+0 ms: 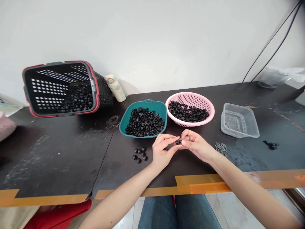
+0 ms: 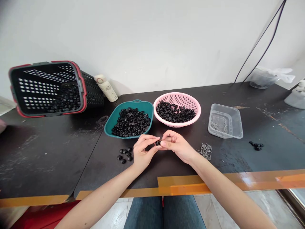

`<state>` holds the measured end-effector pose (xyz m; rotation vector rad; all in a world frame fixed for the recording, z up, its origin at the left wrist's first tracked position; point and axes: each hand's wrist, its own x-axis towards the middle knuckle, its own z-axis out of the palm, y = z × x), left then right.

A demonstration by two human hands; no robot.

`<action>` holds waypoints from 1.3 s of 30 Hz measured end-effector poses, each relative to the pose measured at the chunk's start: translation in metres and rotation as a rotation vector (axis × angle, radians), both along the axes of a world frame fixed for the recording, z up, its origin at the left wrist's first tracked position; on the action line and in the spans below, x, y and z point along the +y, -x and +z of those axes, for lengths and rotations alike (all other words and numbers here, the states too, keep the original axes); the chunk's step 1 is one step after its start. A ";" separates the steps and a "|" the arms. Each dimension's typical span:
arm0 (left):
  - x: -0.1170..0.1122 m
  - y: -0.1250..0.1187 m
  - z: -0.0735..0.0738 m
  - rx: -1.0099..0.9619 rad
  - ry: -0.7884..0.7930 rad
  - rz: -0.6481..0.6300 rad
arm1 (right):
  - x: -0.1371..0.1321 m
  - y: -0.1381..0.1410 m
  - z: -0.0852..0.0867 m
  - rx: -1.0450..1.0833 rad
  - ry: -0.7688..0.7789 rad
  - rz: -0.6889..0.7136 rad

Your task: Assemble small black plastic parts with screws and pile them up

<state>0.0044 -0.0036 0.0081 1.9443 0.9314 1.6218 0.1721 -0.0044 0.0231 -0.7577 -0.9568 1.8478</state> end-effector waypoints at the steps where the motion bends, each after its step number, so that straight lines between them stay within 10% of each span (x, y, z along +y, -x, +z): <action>1: 0.000 0.000 0.000 0.006 -0.003 0.001 | 0.000 0.000 0.000 -0.019 -0.008 -0.006; 39: 0.001 0.004 -0.008 0.081 -0.123 0.000 | 0.000 0.007 -0.011 0.127 0.044 0.038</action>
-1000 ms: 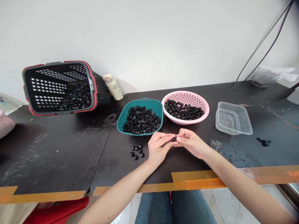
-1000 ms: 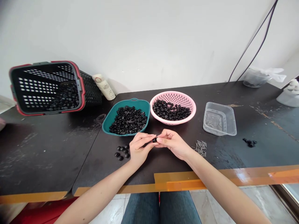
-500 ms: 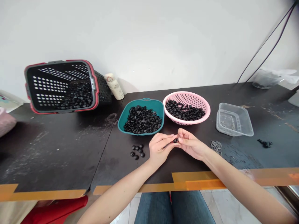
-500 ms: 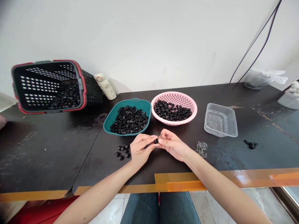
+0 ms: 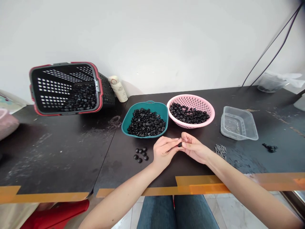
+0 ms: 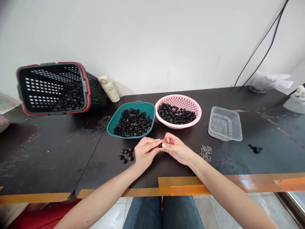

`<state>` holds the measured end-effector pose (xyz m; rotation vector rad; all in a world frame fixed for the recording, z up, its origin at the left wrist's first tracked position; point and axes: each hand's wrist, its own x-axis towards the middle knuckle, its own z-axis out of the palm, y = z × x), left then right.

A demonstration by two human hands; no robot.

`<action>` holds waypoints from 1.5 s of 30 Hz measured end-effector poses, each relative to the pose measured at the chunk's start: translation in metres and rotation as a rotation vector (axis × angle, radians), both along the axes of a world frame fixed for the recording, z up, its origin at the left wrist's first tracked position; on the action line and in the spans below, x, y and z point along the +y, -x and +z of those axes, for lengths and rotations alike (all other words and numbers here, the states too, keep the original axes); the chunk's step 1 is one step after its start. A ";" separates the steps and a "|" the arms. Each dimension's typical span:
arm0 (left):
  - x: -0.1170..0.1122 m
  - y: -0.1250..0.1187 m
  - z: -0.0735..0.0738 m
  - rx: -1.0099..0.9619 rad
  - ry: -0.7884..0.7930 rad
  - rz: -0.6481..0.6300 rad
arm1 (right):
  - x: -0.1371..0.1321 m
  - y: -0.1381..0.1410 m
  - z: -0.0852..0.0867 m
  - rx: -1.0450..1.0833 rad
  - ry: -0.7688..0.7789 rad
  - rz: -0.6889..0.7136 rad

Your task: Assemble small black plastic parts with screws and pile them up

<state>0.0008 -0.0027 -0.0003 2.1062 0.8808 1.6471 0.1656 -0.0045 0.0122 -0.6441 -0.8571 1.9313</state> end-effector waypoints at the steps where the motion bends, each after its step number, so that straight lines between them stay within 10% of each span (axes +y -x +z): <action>1: 0.000 0.000 0.000 -0.002 -0.003 -0.008 | -0.001 0.000 0.000 0.010 0.003 -0.002; 16: 0.005 0.000 -0.005 0.035 0.043 -0.011 | -0.003 0.008 0.000 0.008 0.009 -0.109; 26: 0.000 0.006 0.015 0.514 0.086 0.023 | 0.007 -0.006 0.003 -0.210 -0.062 -0.075; 45: -0.048 0.131 0.018 0.861 -0.048 0.455 | 0.007 -0.014 0.002 -0.623 -0.166 0.071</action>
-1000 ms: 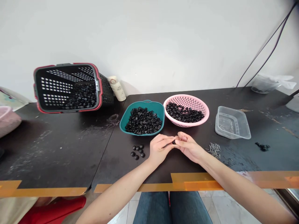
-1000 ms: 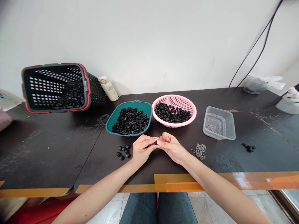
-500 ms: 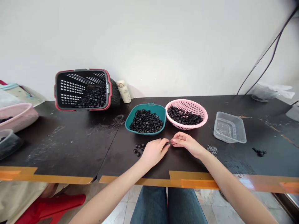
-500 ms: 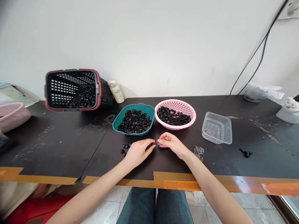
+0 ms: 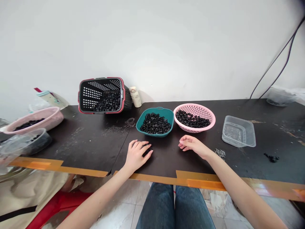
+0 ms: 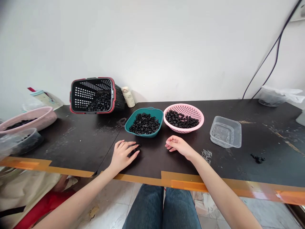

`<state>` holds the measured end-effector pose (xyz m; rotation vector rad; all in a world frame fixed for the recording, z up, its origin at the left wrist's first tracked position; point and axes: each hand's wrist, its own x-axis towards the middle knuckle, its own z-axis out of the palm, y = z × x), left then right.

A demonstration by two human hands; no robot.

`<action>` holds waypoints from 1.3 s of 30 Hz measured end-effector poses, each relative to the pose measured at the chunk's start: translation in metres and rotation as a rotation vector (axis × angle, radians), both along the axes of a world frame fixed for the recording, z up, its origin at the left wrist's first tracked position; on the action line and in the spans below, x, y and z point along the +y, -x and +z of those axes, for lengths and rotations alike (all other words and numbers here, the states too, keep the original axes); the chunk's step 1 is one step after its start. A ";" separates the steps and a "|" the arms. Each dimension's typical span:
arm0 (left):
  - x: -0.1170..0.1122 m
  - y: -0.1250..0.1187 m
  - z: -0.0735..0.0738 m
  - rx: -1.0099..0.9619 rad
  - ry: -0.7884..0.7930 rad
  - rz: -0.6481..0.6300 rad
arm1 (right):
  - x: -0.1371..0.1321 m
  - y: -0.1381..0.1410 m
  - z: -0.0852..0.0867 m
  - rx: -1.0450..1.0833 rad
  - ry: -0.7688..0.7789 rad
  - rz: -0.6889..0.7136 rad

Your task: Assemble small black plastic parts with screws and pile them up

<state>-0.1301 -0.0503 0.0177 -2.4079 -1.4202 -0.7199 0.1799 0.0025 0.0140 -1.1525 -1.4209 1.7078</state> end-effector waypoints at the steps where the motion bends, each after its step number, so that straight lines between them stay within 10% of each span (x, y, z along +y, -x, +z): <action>1: 0.005 0.002 0.006 -0.013 -0.028 0.002 | 0.000 -0.004 0.004 -0.016 -0.016 0.006; 8: 0.103 -0.011 0.061 0.101 0.193 0.092 | -0.014 -0.057 0.039 -0.266 -0.230 -0.013; 15: 0.161 -0.043 0.047 0.239 0.496 0.117 | -0.045 -0.118 0.022 -0.682 -0.346 -0.076; 25: 0.146 -0.050 0.061 0.012 0.351 0.134 | -0.058 -0.137 -0.001 -0.787 -0.417 -0.242; 30: 0.093 -0.085 0.070 -0.545 0.443 -0.205 | -0.043 -0.122 -0.007 -0.903 -0.533 -0.177; 34: 0.050 -0.118 0.042 -0.801 0.935 -0.509 | -0.030 -0.116 -0.007 -1.001 -0.535 -0.082; 39: 0.045 -0.139 -0.009 -1.255 1.327 -0.525 | -0.022 -0.105 0.004 -0.758 -0.525 -0.135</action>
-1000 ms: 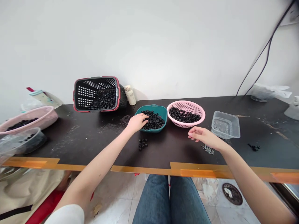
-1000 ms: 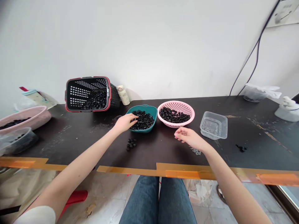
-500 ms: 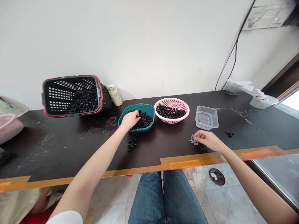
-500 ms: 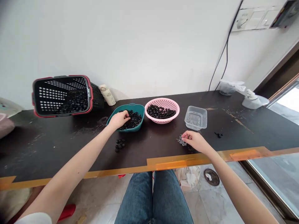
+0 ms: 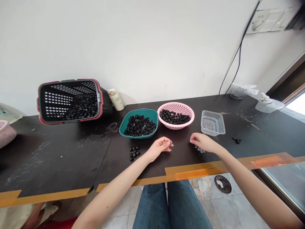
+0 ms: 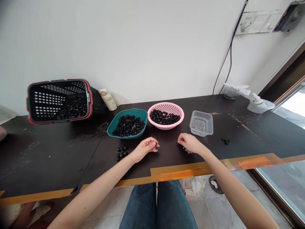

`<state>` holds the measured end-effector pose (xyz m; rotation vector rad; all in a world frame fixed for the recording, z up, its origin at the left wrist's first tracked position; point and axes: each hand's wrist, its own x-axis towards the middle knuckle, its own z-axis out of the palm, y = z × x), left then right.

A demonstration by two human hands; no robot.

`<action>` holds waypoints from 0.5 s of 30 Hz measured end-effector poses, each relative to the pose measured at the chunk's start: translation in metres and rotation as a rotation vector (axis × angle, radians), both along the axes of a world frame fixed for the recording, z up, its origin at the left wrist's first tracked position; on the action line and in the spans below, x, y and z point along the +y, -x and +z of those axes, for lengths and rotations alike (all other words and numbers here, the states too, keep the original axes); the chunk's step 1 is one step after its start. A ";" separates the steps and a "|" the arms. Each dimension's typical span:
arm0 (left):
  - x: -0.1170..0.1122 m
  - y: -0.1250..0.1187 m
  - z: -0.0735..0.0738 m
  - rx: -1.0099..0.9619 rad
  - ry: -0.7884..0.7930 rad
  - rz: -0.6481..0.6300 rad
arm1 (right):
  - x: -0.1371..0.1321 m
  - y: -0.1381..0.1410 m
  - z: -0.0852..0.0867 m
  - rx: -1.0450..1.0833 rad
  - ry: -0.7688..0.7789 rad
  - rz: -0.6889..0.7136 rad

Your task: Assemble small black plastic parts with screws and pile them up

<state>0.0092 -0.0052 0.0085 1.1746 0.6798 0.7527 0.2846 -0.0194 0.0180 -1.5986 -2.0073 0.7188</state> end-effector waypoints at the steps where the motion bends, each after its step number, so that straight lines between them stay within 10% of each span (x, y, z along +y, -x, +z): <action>1: 0.003 -0.001 -0.006 -0.061 0.064 0.022 | 0.001 0.007 0.004 0.101 0.011 -0.005; 7: 0.014 0.007 -0.017 -0.311 0.236 0.085 | 0.019 0.079 0.022 0.672 0.065 0.086; 15: 0.014 0.007 -0.022 -0.417 0.342 0.127 | 0.025 0.128 0.000 0.743 -0.096 0.146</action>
